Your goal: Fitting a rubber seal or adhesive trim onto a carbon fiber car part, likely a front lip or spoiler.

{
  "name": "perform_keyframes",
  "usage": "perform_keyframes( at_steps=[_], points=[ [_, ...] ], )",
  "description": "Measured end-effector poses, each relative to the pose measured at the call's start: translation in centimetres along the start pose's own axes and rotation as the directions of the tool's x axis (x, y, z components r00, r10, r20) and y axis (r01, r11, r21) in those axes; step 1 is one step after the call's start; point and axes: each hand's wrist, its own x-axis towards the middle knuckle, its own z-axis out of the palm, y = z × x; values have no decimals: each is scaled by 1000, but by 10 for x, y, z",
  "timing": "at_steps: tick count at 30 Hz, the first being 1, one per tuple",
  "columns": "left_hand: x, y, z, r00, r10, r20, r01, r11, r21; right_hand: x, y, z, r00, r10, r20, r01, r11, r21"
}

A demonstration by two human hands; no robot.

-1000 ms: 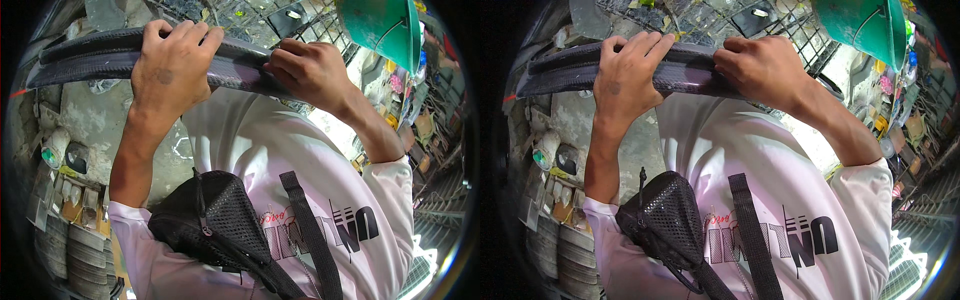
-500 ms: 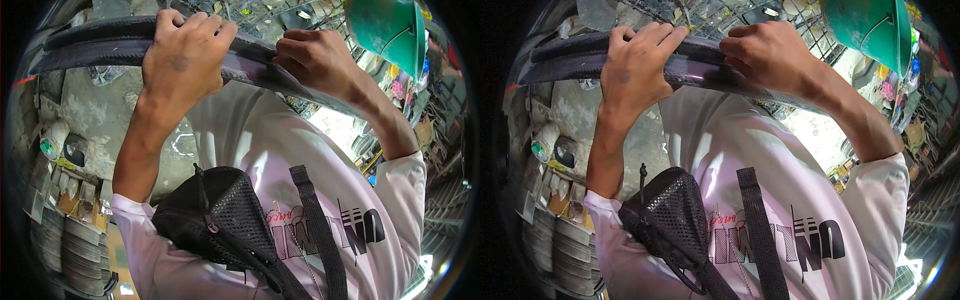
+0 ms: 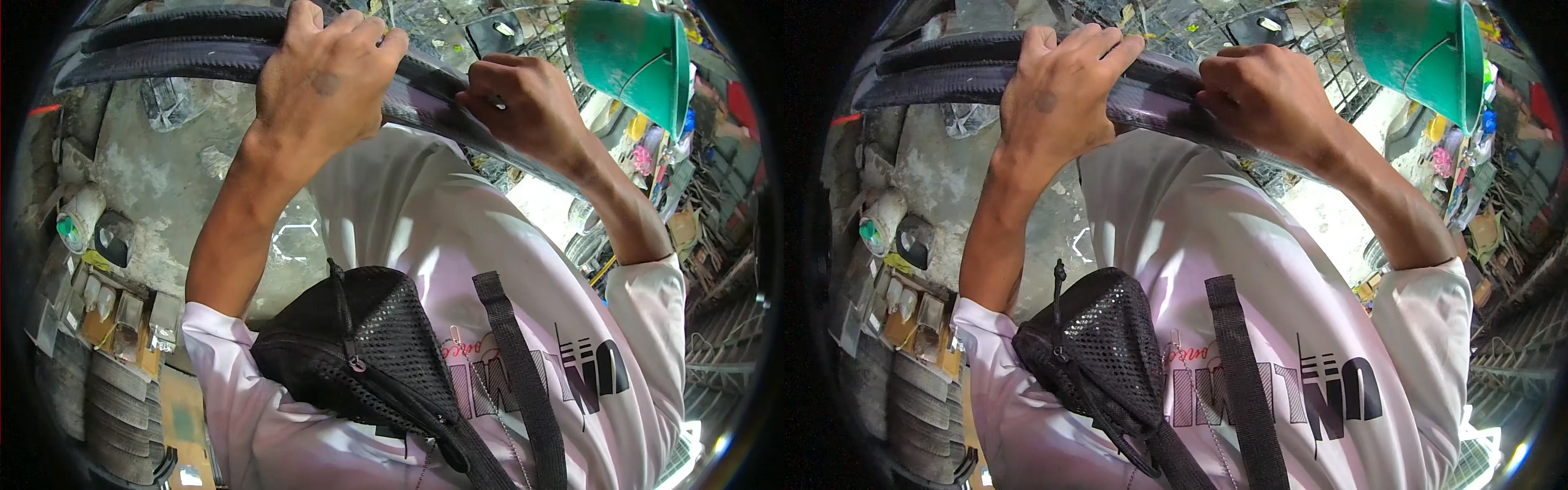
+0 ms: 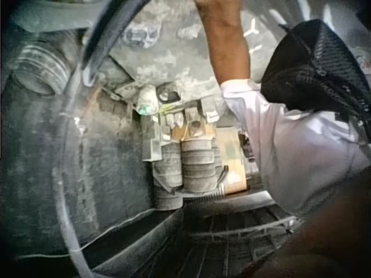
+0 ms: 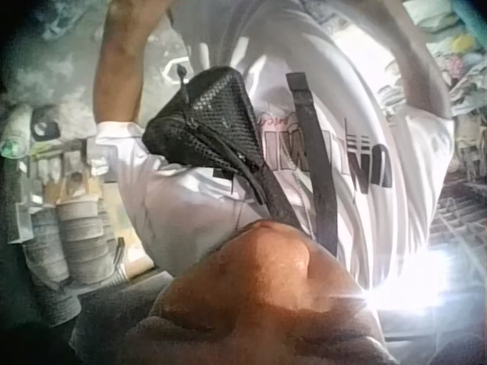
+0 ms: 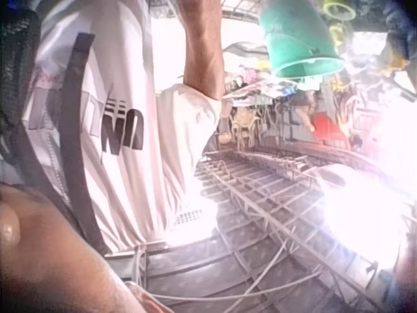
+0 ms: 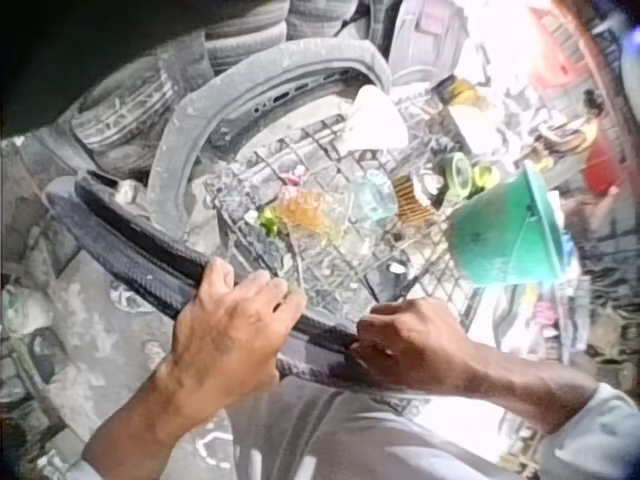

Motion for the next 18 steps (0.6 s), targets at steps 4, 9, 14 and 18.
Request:
perform_keyframes(
  at_steps=[4,9,14,18],
  points=[
    [-1,-4,4,1000,0,10,-1,1000,30,-8,4,6,999,37,-32,-35,998,45],
    [-1,-5,8,1000,7,16,-7,999,41,-15,2,6,991,-1,-131,3,1000,17],
    [2,-5,6,999,-7,43,5,999,45,-13,4,7,992,-69,-105,63,996,-66],
    [2,-5,6,999,-4,54,1,999,53,-9,-3,2,990,-130,-57,119,978,-171]
  ],
)
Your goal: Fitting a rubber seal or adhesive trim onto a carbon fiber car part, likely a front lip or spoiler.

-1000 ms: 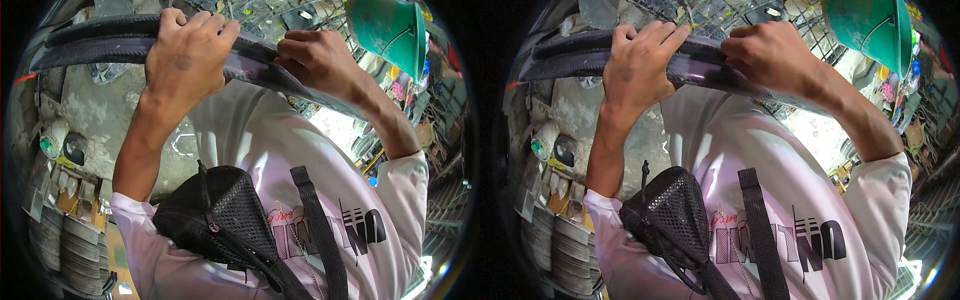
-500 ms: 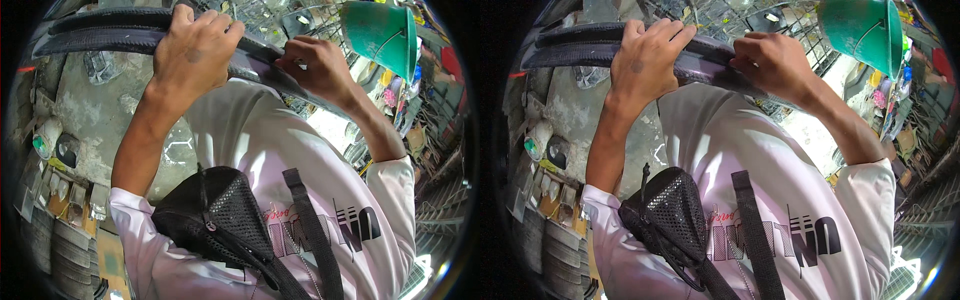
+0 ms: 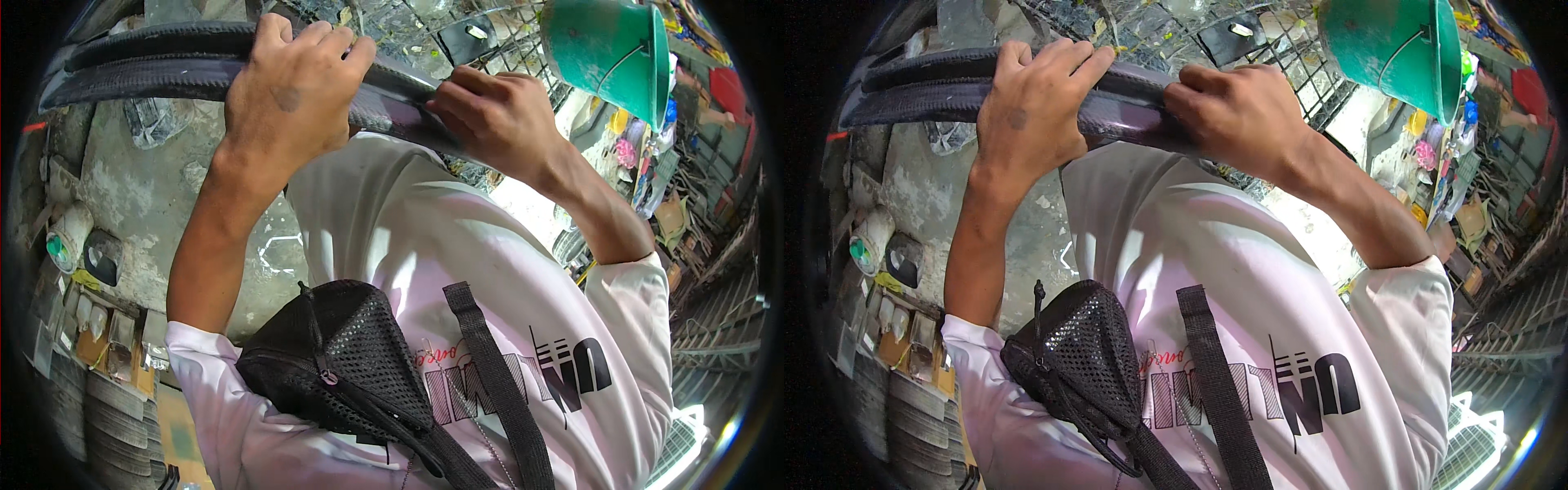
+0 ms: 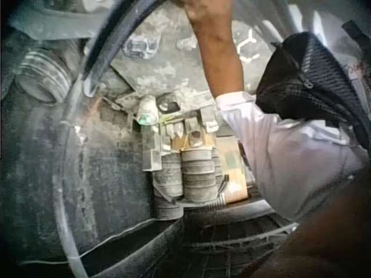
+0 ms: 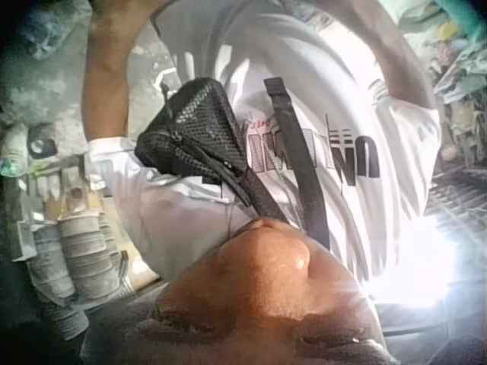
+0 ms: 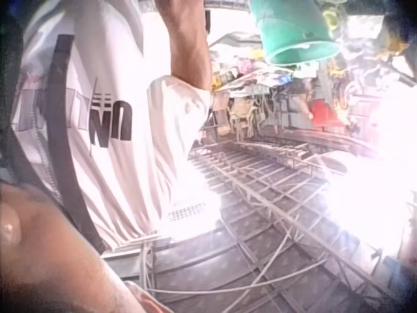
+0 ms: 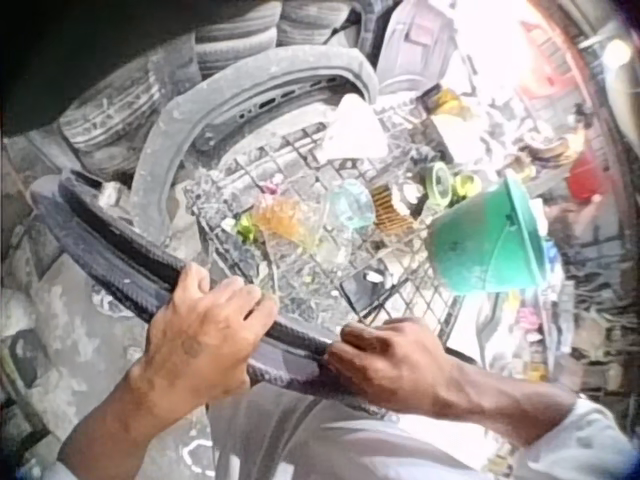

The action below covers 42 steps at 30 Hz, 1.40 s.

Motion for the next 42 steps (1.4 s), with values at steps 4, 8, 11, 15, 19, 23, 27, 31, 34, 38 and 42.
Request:
perform_keyframes(
  at_steps=[4,8,11,15,19,23,27,31,34,38,42],
  points=[
    [-5,2,0,1000,-10,5,10,1000,-8,12,-4,-6,993,-33,114,41,997,-71],
    [-11,4,4,1000,-27,-2,27,1000,-14,16,-7,-3,989,2,151,-1,1000,-10],
    [-7,1,1,1000,-12,4,12,1000,-11,12,-13,-1,993,47,111,-57,994,93],
    [0,-3,-2,1000,28,-1,-28,998,50,5,5,2,979,192,68,-203,940,272],
    [9,-5,-12,993,57,101,-54,998,-32,-37,13,11,772,635,39,-421,464,780],
    [17,-16,-25,943,237,236,-190,960,-204,-119,15,13,289,932,-220,-379,323,867],
    [48,-14,-20,784,512,351,-354,833,-426,-231,-22,65,-207,927,-312,-467,187,865],
    [67,-10,-16,651,567,504,-290,800,-525,-292,-124,154,-582,756,-300,-592,-140,794],
    [68,-25,-15,594,586,551,-264,789,-554,-301,-247,259,-821,563,-93,-446,-531,720],
    [61,-59,-19,618,689,380,-356,676,-645,-218,-455,385,-912,373,172,-274,-865,421],
    [58,-76,-20,583,715,386,-354,651,-671,-67,-645,453,-818,82,569,-46,-996,77]
  ],
)
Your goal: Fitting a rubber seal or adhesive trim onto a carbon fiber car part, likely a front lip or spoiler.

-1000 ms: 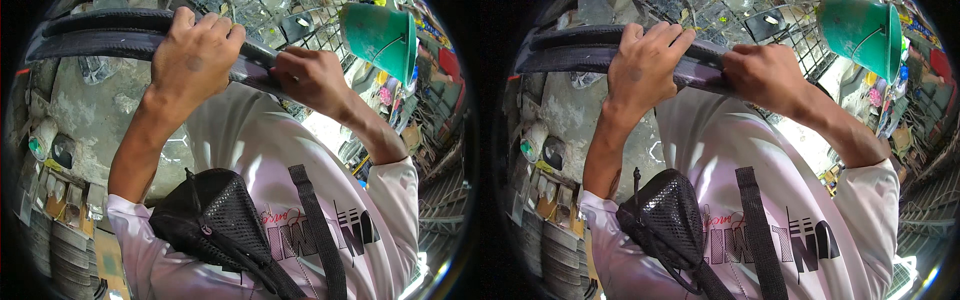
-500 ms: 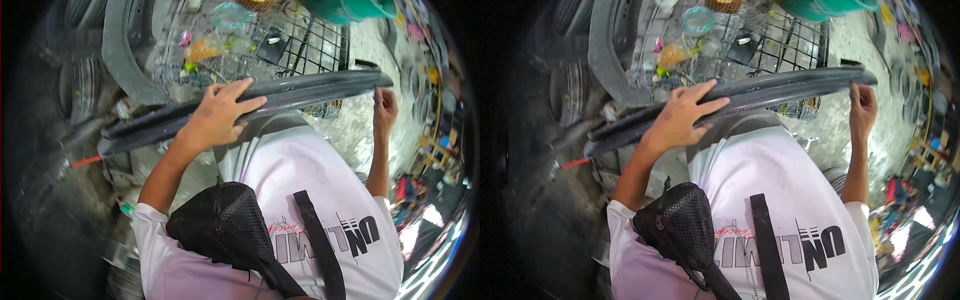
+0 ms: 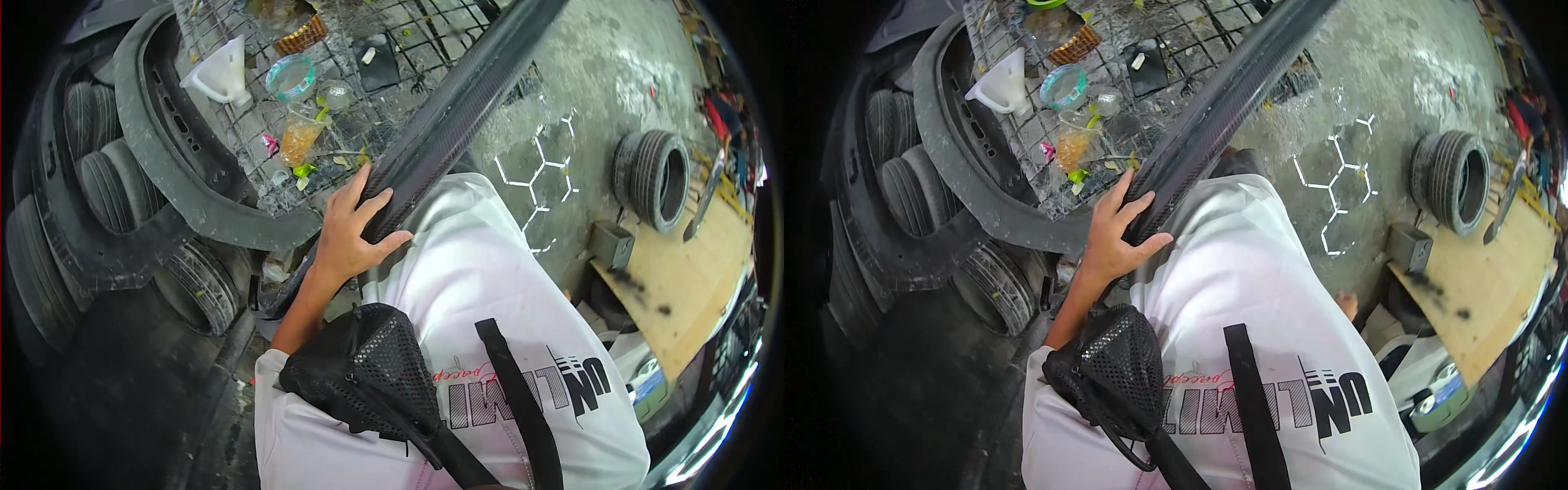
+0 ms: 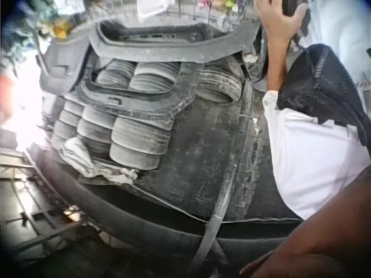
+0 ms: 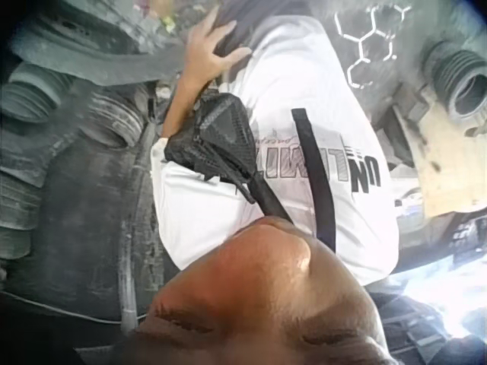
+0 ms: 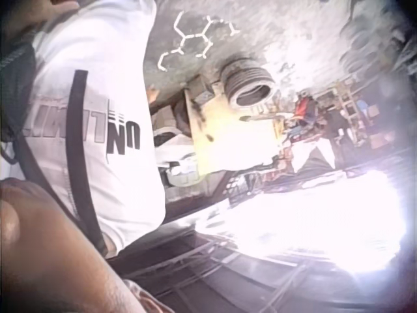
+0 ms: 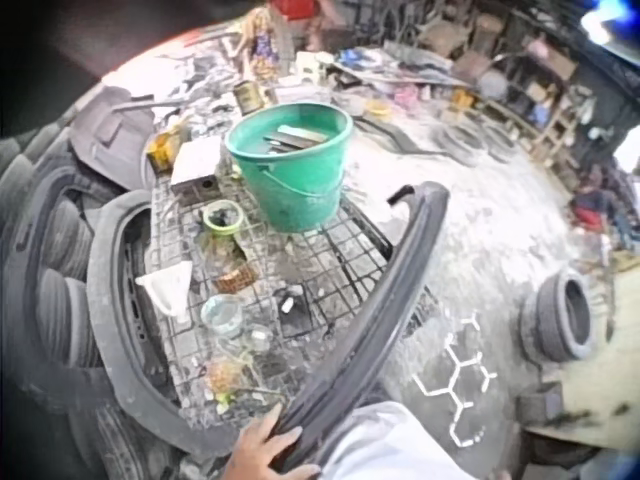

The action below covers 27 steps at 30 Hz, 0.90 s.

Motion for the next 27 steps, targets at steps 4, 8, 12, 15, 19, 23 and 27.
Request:
perform_keyframes(
  at_steps=[4,8,12,15,19,23,27],
  points=[
    [14,6,14,988,153,36,-157,968,198,-58,-39,21,982,-77,175,56,991,122],
    [47,6,22,981,186,54,-194,939,284,-76,-78,-6,934,-216,284,146,958,247],
    [71,21,13,975,199,98,-213,962,172,-61,-170,-48,920,-390,-38,371,834,408],
    [53,7,5,975,154,158,-185,962,202,-51,-254,-89,906,-383,-180,418,739,528],
    [26,-8,-5,982,89,168,-113,984,139,-48,-309,-144,906,-391,-164,402,673,621],
    [10,-62,-2,990,26,141,-51,983,177,-32,-334,-123,880,-444,-171,446,643,623],
    [60,-78,10,974,-15,228,-6,996,91,-16,-302,-33,896,-431,-109,405,689,601]
  ],
)
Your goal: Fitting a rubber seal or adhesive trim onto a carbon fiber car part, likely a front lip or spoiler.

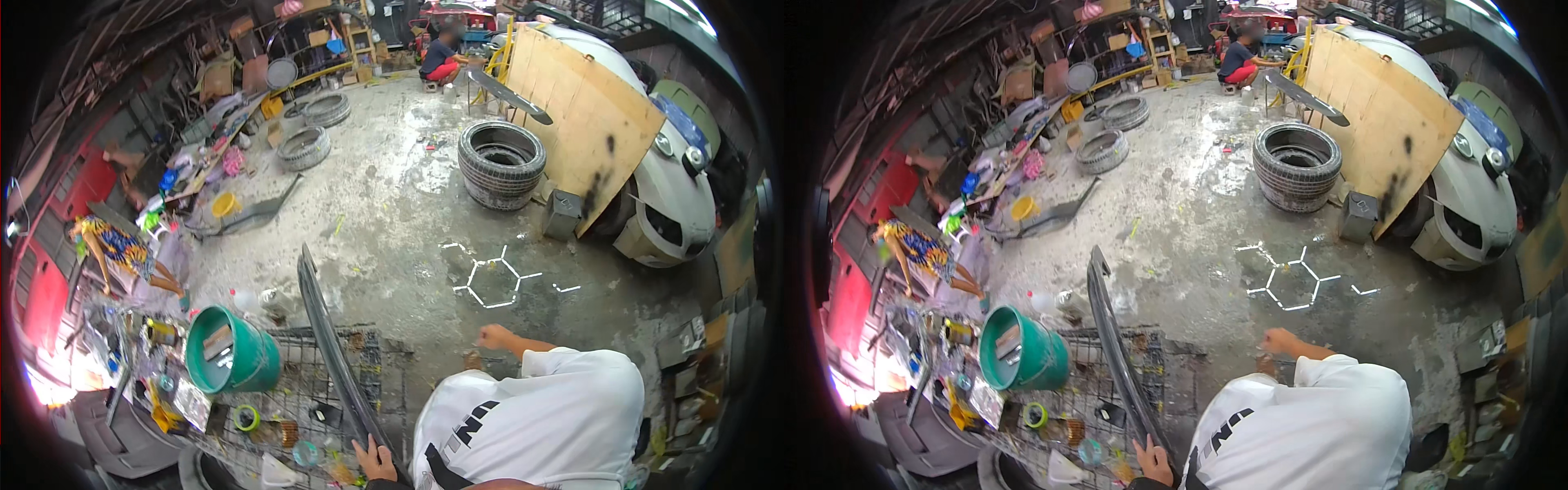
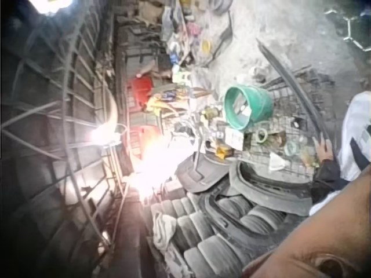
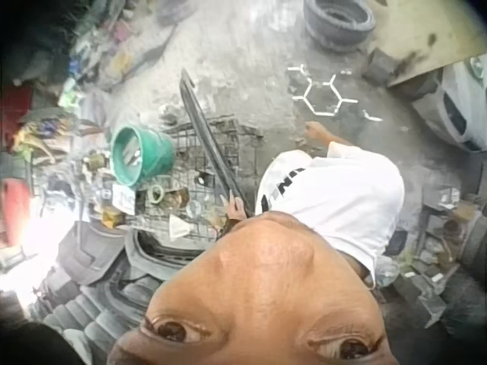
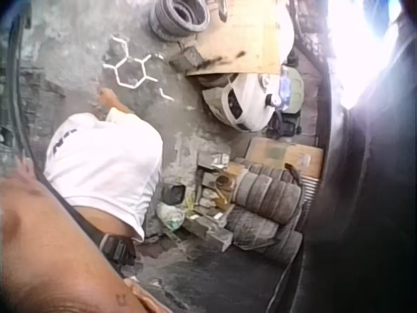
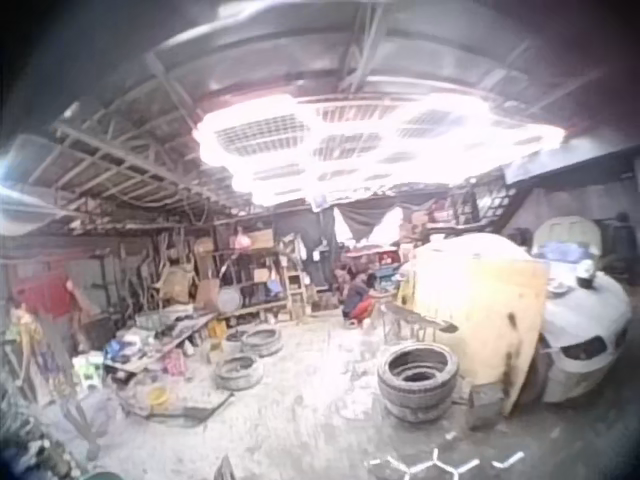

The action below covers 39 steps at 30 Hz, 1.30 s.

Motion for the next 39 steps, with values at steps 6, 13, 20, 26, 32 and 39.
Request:
perform_keyframes(
  at_steps=[6,13,20,26,32,39],
  points=[
    [44,52,-15,996,25,86,-25,1000,-4,-81,61,13,964,258,65,-245,956,-161],
    [22,32,-3,988,143,59,-142,990,-26,-150,52,-11,890,448,-82,-435,890,136],
    [-1,-11,6,979,183,85,-184,983,-3,-180,65,-4,896,435,-87,-436,900,8],
    [-11,-19,12,951,309,-28,-298,936,188,-137,-5,-38,907,419,-39,-420,905,-72],
    [-49,74,0,986,90,-140,-69,986,150,-10,-44,-74,982,190,-15,-187,942,-278],
    [-3,121,-11,980,-136,-147,149,986,82,149,-115,-69,981,-97,168,138,958,-251]
  ],
)
